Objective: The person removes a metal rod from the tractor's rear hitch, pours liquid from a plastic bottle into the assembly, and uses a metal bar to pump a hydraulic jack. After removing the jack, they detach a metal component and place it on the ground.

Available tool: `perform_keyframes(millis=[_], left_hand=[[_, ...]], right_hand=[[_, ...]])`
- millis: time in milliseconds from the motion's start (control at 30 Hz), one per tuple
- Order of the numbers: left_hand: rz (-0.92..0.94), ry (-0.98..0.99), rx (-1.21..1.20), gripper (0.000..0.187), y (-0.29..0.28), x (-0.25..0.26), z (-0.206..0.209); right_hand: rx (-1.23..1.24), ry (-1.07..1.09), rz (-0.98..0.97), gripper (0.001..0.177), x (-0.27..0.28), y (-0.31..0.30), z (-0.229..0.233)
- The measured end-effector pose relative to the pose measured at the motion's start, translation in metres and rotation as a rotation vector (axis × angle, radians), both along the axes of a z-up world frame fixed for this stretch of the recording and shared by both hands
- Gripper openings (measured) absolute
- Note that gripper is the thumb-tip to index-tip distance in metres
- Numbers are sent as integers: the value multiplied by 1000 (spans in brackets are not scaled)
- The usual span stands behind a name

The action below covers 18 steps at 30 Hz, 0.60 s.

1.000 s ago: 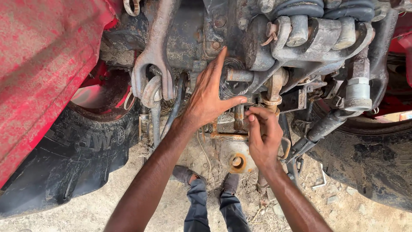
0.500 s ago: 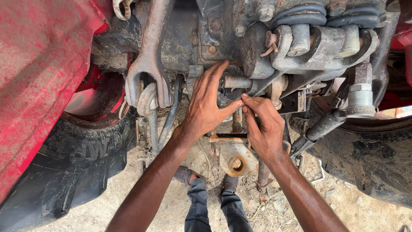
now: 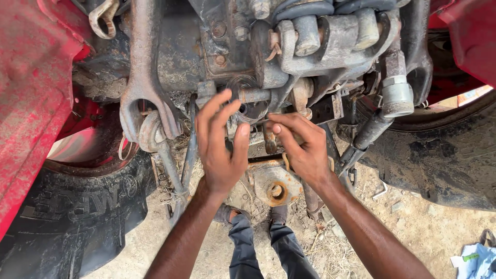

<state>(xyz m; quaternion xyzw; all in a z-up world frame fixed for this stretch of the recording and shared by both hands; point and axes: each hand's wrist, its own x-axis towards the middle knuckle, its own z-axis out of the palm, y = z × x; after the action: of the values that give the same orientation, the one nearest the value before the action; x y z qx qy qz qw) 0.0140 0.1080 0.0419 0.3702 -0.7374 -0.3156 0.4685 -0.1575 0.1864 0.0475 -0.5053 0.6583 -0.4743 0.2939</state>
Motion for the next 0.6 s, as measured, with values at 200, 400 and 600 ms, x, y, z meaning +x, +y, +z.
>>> perform_keyframes(millis=[200, 400, 600], left_hand=[[-239, 155, 148, 21, 54, -31, 1], [-216, 78, 334, 28, 75, -82, -1], [-118, 123, 370, 28, 94, -106, -4]], right_hand=[[-132, -554, -392, 37, -54, 17, -19], [-51, -844, -213, 49, -90, -3, -22], [-16, -758, -85, 49, -105, -9, -11]])
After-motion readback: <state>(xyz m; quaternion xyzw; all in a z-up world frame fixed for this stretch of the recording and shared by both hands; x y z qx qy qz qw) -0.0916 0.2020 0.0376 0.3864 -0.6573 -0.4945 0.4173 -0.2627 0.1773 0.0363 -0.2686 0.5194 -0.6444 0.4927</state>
